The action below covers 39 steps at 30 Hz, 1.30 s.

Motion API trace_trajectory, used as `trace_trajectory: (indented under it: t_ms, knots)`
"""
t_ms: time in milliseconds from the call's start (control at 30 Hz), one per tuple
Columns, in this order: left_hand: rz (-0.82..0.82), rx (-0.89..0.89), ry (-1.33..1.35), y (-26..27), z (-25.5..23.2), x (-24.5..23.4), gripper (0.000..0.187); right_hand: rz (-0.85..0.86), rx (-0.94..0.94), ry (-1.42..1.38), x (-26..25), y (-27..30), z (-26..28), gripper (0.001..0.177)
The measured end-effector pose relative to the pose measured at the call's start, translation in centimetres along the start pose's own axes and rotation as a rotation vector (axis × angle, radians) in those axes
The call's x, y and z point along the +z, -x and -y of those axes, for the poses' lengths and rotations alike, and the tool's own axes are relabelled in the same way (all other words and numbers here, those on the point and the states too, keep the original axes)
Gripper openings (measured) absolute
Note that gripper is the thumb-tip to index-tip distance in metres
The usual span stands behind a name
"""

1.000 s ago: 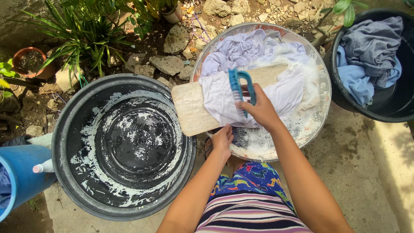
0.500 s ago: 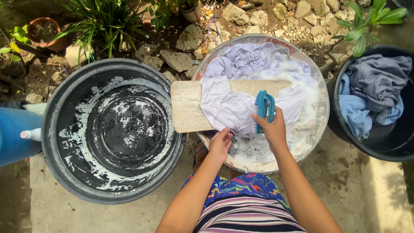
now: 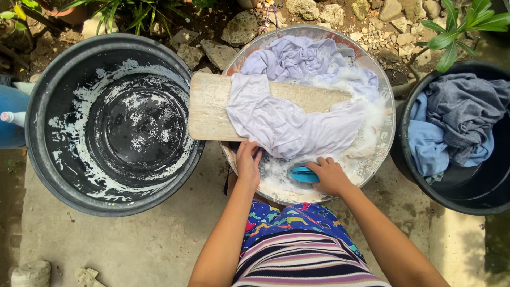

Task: The person scrubs a white cloth on a wooden board using a blue brush and then applies a cleaning agent from a bottle before scrubbing the cloth by hand in a basin of soapy water.

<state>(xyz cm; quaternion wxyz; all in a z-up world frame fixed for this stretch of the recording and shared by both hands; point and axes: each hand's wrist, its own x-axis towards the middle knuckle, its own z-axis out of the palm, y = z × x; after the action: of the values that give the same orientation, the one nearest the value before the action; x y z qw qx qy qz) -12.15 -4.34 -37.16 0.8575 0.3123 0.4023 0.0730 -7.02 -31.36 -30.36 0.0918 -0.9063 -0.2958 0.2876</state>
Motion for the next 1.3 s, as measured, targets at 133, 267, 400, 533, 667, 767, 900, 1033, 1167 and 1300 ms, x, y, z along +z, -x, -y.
trace_trajectory:
  t_ms: [133, 267, 400, 533, 667, 767, 900, 1033, 1167, 1300]
  knots:
    - [0.125, 0.027, 0.401, 0.9, -2.7, 0.8, 0.021, 0.045, 0.074, 0.096, 2.4, -1.7, -1.0, 0.073]
    - [0.218, -0.203, 0.580, 4.3, -6.6, 3.7, 0.056, 0.273, 0.130, -0.092, 1.9, -4.2, -2.0, 0.084]
    - [0.183, -0.342, 0.382, 4.9, -8.4, 6.5, 0.077, 0.613, 0.168, -0.877, -3.6, -3.9, -3.3, 0.083]
    - [0.168, -0.167, 0.130, 3.4, -8.7, 5.7, 0.069, 0.368, 0.056, -1.335, -10.6, -2.3, -1.0, 0.085]
    - [0.039, -0.019, 0.123, 2.5, -8.9, 3.6, 0.062, -0.303, 0.031, -1.548, -12.0, -6.5, 4.1, 0.066]
    - [-0.104, 0.035, -0.043, 2.4, -9.2, 3.4, 0.054, -0.437, -0.107, -1.279, -10.4, -10.8, 9.5, 0.078]
    - [-0.164, 0.134, -0.193, 2.5, -9.0, 3.2, 0.048, -0.356, -0.619, -0.510, -7.8, -13.5, 14.3, 0.080]
    - [-0.351, 0.196, -0.428, 2.5, -9.4, 3.2, 0.047, -0.260, -0.477, -0.289, -11.0, -17.5, 11.9, 0.078]
    - [-0.417, 0.209, -0.621, 2.6, -9.3, 4.3, 0.047, -0.528, -0.270, -0.333, -11.3, -18.8, 12.1, 0.074]
    - [-0.434, 0.261, -0.516, 1.6, -10.0, 4.5, 0.045, -0.359, -0.741, -0.386, -8.4, -15.5, 14.7, 0.075]
